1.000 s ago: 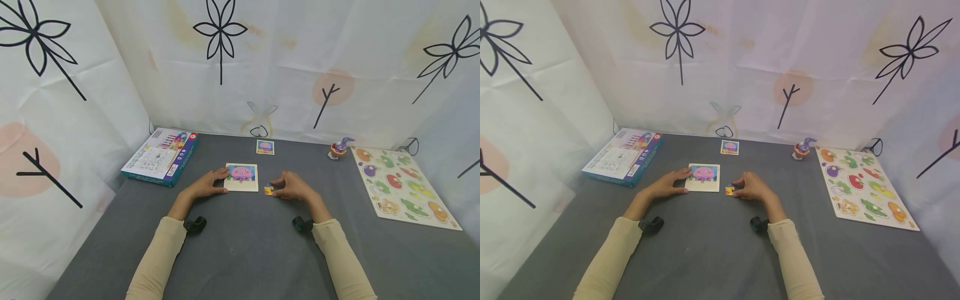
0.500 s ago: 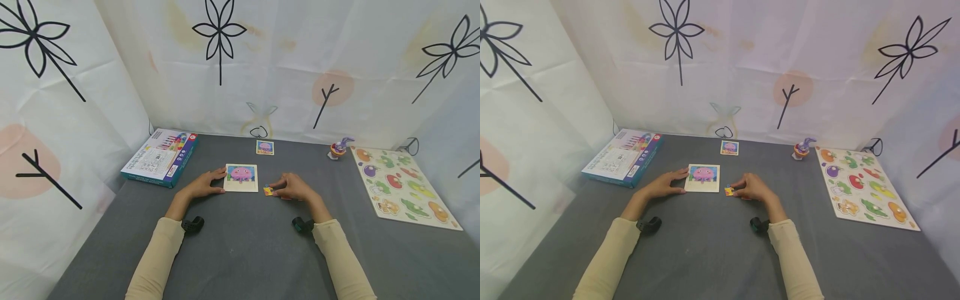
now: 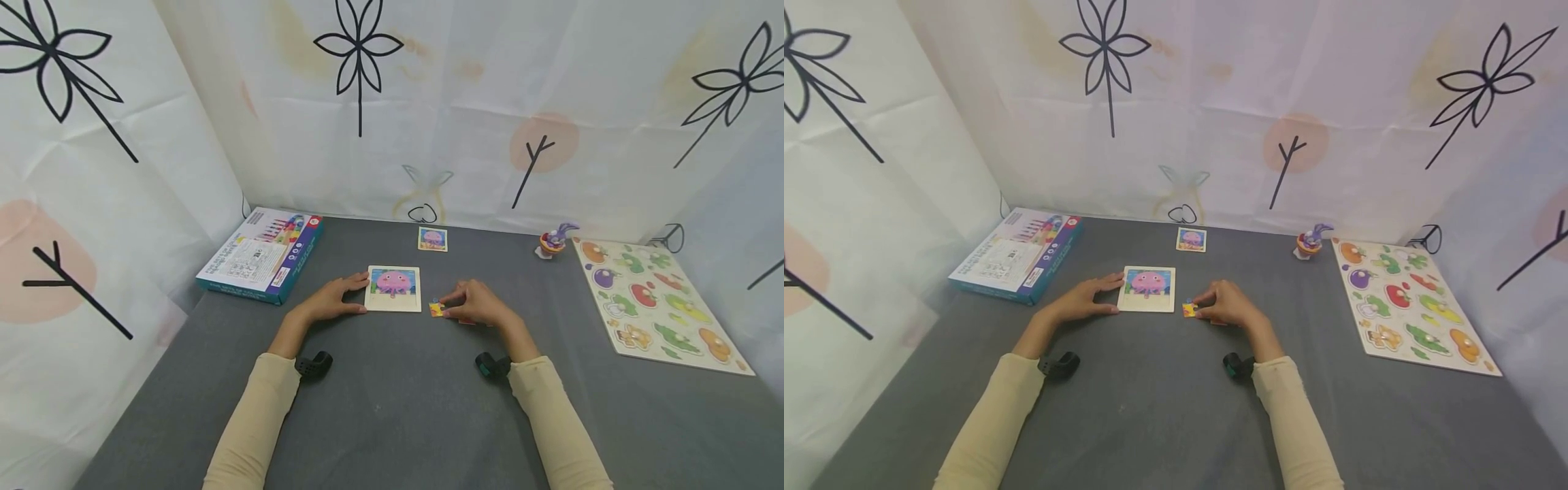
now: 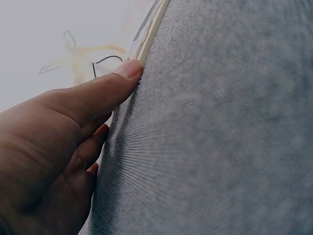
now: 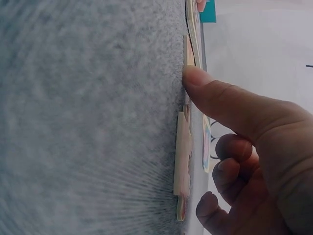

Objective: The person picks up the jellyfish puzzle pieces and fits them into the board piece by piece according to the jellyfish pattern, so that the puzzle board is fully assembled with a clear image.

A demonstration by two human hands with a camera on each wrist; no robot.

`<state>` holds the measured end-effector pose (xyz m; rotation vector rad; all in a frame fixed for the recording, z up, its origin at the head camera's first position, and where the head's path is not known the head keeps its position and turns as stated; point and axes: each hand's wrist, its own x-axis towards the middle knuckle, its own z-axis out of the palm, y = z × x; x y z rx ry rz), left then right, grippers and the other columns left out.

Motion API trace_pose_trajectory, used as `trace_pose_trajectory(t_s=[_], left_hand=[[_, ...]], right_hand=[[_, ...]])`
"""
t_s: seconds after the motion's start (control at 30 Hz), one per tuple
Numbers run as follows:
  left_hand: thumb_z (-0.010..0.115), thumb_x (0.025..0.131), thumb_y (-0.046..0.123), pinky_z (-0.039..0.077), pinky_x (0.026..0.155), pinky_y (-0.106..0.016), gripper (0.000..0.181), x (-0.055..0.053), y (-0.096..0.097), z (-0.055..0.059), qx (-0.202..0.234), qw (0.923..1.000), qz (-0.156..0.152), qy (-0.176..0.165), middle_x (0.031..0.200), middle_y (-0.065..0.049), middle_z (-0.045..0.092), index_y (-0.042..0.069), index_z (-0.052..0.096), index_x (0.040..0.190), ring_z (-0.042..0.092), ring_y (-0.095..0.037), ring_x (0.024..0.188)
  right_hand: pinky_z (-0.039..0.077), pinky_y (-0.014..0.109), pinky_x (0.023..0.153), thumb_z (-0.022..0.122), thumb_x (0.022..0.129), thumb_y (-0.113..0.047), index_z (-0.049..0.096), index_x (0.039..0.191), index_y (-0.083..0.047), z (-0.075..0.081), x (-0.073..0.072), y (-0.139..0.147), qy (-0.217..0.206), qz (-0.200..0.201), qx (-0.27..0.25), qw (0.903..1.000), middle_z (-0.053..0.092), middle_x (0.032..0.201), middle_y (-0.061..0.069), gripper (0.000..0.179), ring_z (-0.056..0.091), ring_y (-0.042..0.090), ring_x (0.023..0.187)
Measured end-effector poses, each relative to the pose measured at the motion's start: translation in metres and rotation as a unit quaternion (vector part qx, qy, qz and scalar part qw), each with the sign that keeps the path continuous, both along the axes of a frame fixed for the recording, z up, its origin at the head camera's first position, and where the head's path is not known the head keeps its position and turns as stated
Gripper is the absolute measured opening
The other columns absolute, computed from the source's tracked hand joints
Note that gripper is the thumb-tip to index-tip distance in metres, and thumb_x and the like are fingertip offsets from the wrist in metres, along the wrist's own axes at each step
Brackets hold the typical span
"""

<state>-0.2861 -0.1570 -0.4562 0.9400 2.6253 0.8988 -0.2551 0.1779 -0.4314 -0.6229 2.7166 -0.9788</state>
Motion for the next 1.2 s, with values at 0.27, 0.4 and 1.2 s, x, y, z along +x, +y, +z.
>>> trace_pose_trajectory(t_s=[0.27, 0.4, 1.2], left_hand=[[0.066, 0.084, 0.03, 0.013, 0.113, -0.052, 0.069, 0.002, -0.002, -0.001, 0.006, 1.0, -0.003, -0.002, 0.151, -0.01, 0.027, 0.006, 0.036, 0.141, 0.02, -0.03, 0.141], [0.066, 0.083, 0.031, 0.014, 0.112, -0.053, 0.069, 0.003, -0.002, -0.002, 0.007, 1.0, 0.001, -0.002, 0.151, -0.009, 0.028, 0.006, 0.037, 0.141, 0.019, -0.031, 0.141], [0.067, 0.083, 0.032, 0.016, 0.111, -0.055, 0.066, 0.0, -0.001, 0.001, 0.012, 0.9998, 0.01, -0.009, 0.15, -0.004, 0.03, 0.009, 0.04, 0.139, 0.018, -0.029, 0.141]], right_hand=[[0.029, 0.023, 0.053, 0.075, 0.075, -0.016, 0.073, 0.1, -0.007, -0.003, -0.002, -0.005, 0.003, -0.001, -0.028, 0.9996, 0.053, 0.072, 0.004, 0.026, 0.034, 0.014, 0.062], [0.029, 0.024, 0.055, 0.076, 0.075, -0.016, 0.073, 0.1, -0.007, -0.001, -0.004, -0.014, 0.012, -0.009, -0.05, 0.9987, 0.05, 0.07, 0.004, 0.027, 0.032, 0.013, 0.061], [0.039, 0.022, 0.063, 0.076, 0.075, -0.019, 0.074, 0.095, -0.005, -0.001, -0.025, -0.098, 0.076, 0.05, -0.014, 0.9958, 0.065, 0.083, 0.006, 0.025, 0.049, 0.01, 0.069]])
